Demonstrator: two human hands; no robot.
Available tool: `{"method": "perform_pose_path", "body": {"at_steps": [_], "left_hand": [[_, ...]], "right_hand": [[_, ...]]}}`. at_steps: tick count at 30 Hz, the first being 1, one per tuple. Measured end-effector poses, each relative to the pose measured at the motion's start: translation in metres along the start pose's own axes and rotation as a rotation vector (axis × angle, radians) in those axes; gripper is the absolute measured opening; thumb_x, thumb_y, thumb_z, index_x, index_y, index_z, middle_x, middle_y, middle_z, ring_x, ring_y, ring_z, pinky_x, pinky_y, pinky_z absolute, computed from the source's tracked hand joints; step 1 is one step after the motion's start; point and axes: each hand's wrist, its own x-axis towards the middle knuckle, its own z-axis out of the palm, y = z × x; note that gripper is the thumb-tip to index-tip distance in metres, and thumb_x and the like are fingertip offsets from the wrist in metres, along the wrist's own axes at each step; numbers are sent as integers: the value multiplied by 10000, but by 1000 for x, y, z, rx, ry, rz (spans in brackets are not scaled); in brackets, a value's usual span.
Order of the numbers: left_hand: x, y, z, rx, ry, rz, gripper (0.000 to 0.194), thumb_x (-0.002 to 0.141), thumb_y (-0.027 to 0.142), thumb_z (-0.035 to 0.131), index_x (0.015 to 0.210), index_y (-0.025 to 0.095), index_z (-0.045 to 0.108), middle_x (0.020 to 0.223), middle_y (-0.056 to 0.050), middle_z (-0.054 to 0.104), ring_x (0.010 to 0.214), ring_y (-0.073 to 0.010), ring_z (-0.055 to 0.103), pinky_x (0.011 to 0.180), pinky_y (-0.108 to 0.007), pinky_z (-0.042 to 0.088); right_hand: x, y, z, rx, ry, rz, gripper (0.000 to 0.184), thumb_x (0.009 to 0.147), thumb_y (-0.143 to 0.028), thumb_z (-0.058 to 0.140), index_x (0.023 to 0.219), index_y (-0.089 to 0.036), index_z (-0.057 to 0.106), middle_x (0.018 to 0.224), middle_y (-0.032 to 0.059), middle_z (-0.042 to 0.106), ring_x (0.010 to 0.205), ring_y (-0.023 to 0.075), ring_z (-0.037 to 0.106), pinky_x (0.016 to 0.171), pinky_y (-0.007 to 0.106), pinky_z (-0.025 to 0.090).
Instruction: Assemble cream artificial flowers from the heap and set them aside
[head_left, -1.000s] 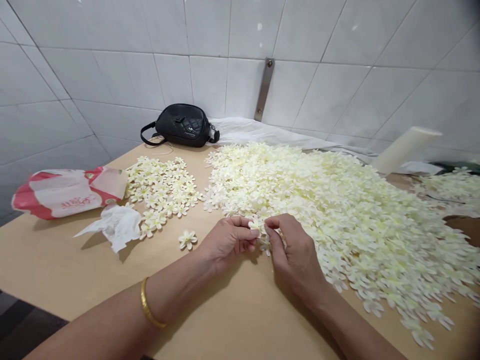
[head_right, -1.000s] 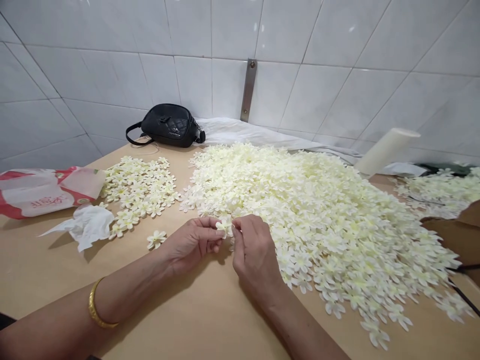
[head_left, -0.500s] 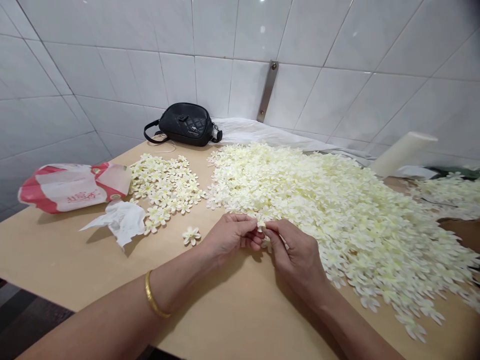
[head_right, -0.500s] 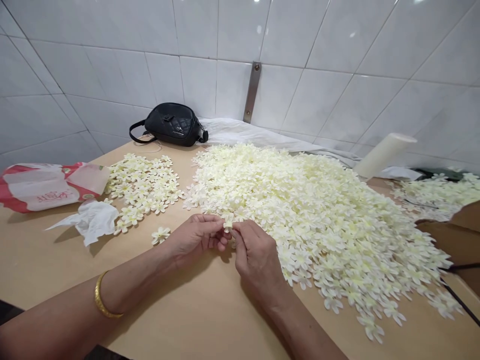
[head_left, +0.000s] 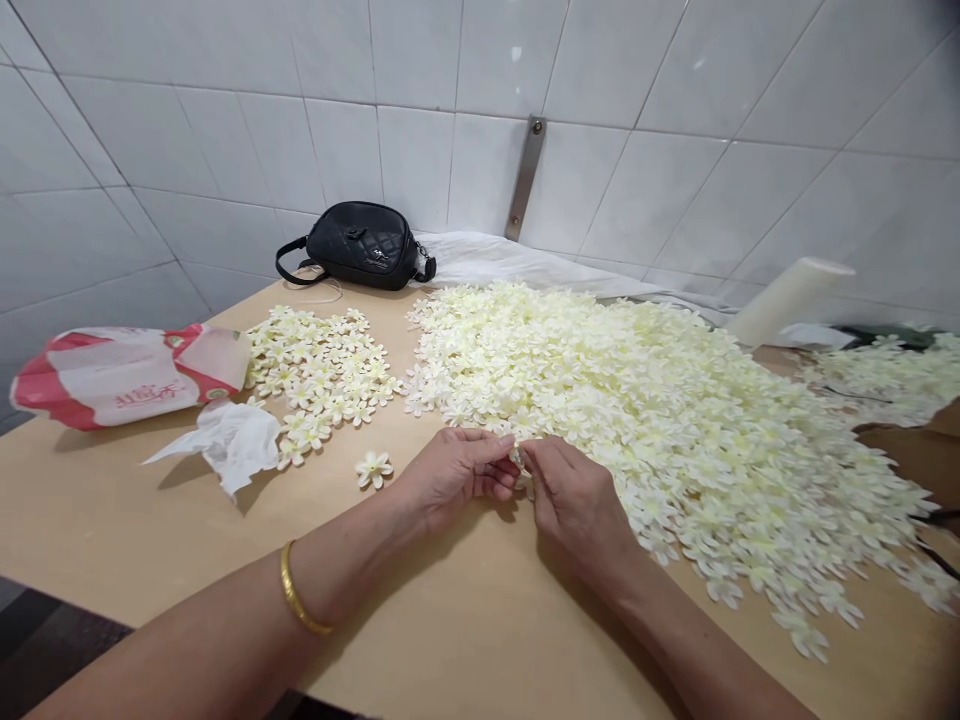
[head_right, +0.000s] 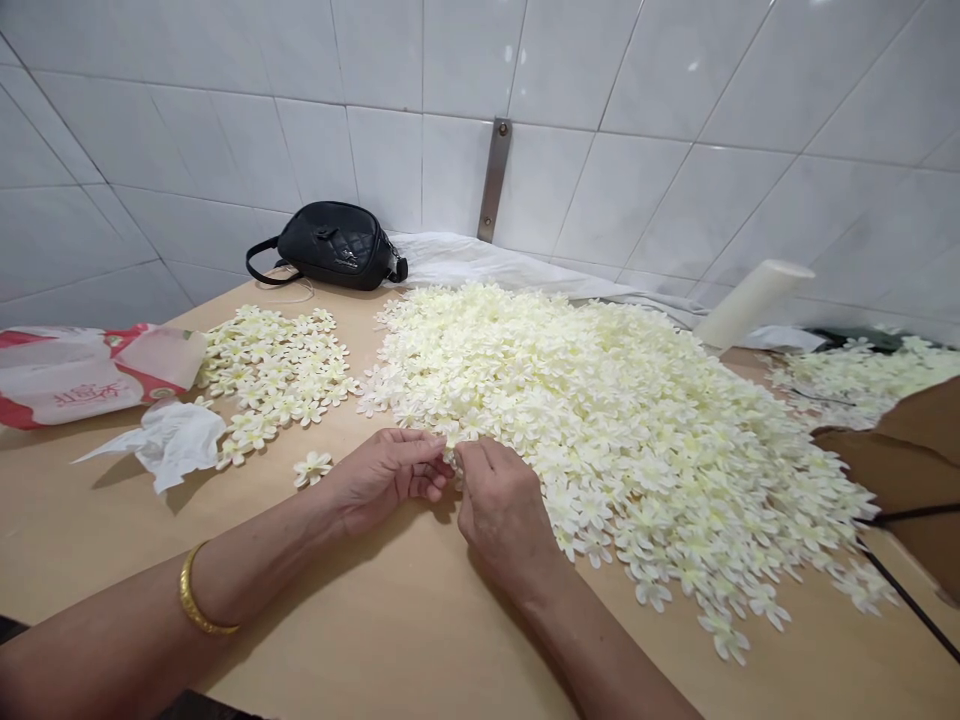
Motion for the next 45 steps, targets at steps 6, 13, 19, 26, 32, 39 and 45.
{"method": "perform_pose_path", "body": {"at_steps": [6,13,19,26,32,39,45], "left_hand": [[-1,1,1,30,20,-6,219,675,282,633,613,78,584,542,-40,556,462,-80,501,481,-208,416],[-1,1,1,53,3,-21,151,620,195,675,607,71,590,567,-43,568,483,-79,516,486,-199,417],[-2,3,4,59,40,-35,102,618,128,641,569,77,567,543,-36,559,447,-71,501,463,-194,407],[-1,2,4,55,42,-30,82,606,127,631,574,79,572,531,-32,552,467,-75,503,456,-186,402],[-1,2,5,60,52,-19,104,603,107,605,523,95,541,497,-20,536,446,-72,492,438,-181,386],[0,2,5,56,69,0,82,582,99,600,530,105,537,485,-16,548,422,-65,474,430,-178,376],[2,3,3,72,119,26,87,581,113,618,568,107,532,500,-27,557,427,-73,484,433,-184,379]], "right_hand": [[1,-1,1,42,-13,47,167,758,-57,358,668,-179,428,641,19,445,574,137,413,531,238,317],[2,-2,-1,145,-53,141,191,810,-113,339,652,-186,417,609,0,439,538,124,405,515,235,299],[4,-3,-4,274,-93,269,236,851,-205,338,643,-185,447,550,-16,443,507,117,393,505,236,297],[5,-2,-7,516,-134,388,240,849,-241,359,655,-175,483,554,-18,498,524,108,448,507,224,327],[7,-3,-8,700,-160,476,226,833,-262,392,646,-171,481,559,-20,493,537,105,470,534,227,371],[8,1,-5,895,-136,560,203,806,-291,450,657,-161,495,595,-11,509,548,101,481,539,233,395],[9,10,-12,943,-5,649,212,775,-338,509,658,-162,513,599,-12,537,554,95,492,528,211,395]]}}
